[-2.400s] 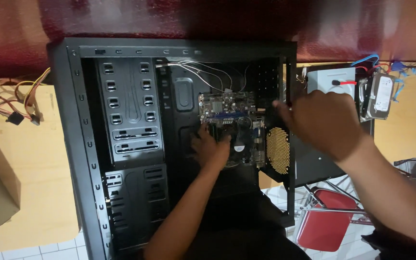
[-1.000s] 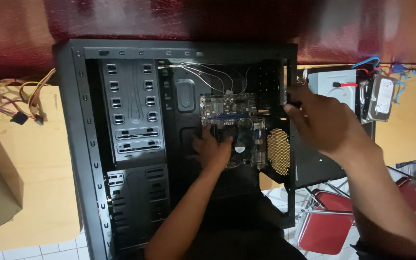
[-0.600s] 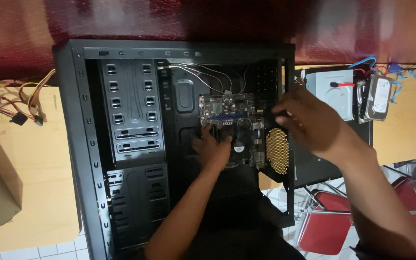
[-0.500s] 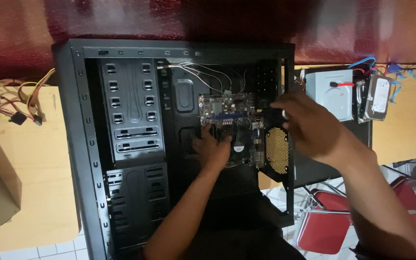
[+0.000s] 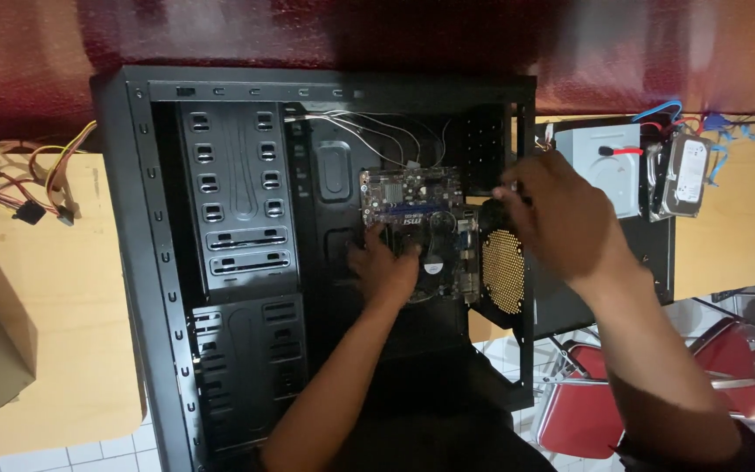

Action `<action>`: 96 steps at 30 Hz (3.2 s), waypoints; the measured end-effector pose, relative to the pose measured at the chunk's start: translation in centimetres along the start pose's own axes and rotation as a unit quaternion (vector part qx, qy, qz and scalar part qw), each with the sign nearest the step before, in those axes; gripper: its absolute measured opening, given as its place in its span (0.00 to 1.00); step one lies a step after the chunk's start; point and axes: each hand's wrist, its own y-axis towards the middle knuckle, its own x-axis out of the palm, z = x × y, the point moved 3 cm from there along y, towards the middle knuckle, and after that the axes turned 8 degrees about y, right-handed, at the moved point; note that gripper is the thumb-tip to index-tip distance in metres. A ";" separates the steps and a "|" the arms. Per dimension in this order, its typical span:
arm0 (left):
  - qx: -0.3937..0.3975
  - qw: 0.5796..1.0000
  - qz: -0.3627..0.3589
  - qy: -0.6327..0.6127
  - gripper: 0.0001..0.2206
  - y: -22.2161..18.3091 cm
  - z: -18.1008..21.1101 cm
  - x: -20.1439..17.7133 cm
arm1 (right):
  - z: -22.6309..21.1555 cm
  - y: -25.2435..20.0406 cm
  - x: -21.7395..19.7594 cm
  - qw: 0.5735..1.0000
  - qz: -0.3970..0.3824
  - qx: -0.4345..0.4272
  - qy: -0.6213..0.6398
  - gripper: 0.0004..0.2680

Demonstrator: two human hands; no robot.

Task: Installing and securing a motherboard inside a computer case using a screwdriver.

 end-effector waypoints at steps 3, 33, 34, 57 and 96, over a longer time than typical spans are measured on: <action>0.001 1.000 -0.008 0.007 0.35 -0.1 0.2 -0.3 | -0.2 -0.4 -0.3 0.998 0.003 -0.029 -0.055 0.11; 0.533 0.844 -0.024 -0.058 0.16 -2.5 13.4 -1.6 | 3.1 -1.2 1.9 0.955 0.068 0.054 0.284 0.15; 0.534 0.843 -0.025 -0.056 0.16 -2.4 13.7 -1.4 | 3.2 -1.3 2.0 0.954 0.070 0.054 0.285 0.15; 0.570 0.810 -0.137 0.023 0.15 -4.6 17.1 -1.3 | 4.1 -3.1 4.8 0.851 0.204 -0.048 0.481 0.16; 0.692 0.703 -0.157 -0.033 0.12 -1.9 15.9 -0.8 | 8.7 -3.1 12.5 0.857 0.371 -0.028 0.357 0.13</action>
